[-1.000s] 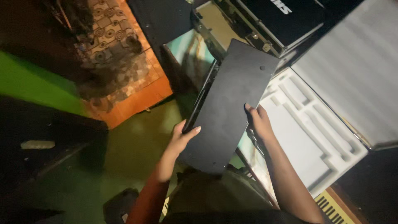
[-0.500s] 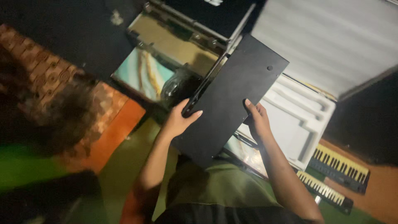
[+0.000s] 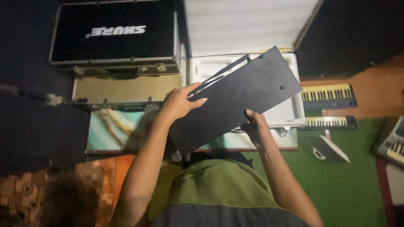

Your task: The person handles two metal brackets, picks up a small component in a plastic bag, and places a black electronic receiver unit into a foam-lined protective case. They then pick up and handle a handheld microphone near the case.

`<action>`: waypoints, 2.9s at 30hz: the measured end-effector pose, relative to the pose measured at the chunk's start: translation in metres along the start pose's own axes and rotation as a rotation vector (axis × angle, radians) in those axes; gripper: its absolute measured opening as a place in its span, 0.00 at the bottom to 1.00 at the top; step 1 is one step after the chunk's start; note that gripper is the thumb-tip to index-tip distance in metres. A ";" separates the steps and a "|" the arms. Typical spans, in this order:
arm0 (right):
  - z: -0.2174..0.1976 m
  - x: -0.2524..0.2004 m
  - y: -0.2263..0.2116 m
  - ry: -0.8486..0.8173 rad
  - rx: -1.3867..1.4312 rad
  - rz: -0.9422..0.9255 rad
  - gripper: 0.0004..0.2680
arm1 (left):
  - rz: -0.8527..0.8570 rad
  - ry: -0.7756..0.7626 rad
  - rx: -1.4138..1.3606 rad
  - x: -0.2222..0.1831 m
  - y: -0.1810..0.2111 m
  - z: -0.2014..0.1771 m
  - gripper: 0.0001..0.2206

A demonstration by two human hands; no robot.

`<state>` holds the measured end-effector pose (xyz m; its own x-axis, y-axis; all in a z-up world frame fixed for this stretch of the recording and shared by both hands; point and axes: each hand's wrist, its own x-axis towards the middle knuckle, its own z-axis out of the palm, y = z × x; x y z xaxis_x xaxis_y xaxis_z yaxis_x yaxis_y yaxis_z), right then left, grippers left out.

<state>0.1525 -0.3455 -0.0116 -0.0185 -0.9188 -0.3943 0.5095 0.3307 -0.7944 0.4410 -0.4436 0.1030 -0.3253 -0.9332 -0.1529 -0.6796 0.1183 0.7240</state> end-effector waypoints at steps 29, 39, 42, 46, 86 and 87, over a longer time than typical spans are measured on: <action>-0.115 0.001 0.004 0.074 0.429 -0.019 0.12 | -0.222 0.351 -0.564 0.009 -0.019 0.147 0.38; -0.143 0.007 -0.015 0.325 0.290 0.016 0.13 | -0.174 0.435 -0.890 -0.014 -0.027 0.154 0.32; -0.161 -0.007 -0.049 0.302 0.214 -0.227 0.17 | -0.131 0.419 -0.949 -0.017 -0.035 0.139 0.31; -0.179 -0.015 -0.062 0.416 0.036 -0.234 0.18 | -0.103 0.391 -0.998 -0.024 -0.044 0.125 0.32; -0.265 0.109 -0.026 0.400 -1.112 -0.309 0.15 | -0.186 0.469 -0.588 0.067 -0.107 0.189 0.31; -0.268 0.106 -0.023 0.391 -1.105 -0.310 0.15 | -0.173 0.460 -0.572 0.066 -0.105 0.188 0.30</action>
<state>-0.0916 -0.3923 -0.1590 -0.3649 -0.9277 -0.0789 -0.5684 0.2891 -0.7703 0.3668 -0.4540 -0.1097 0.1481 -0.9848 -0.0906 -0.2073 -0.1205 0.9708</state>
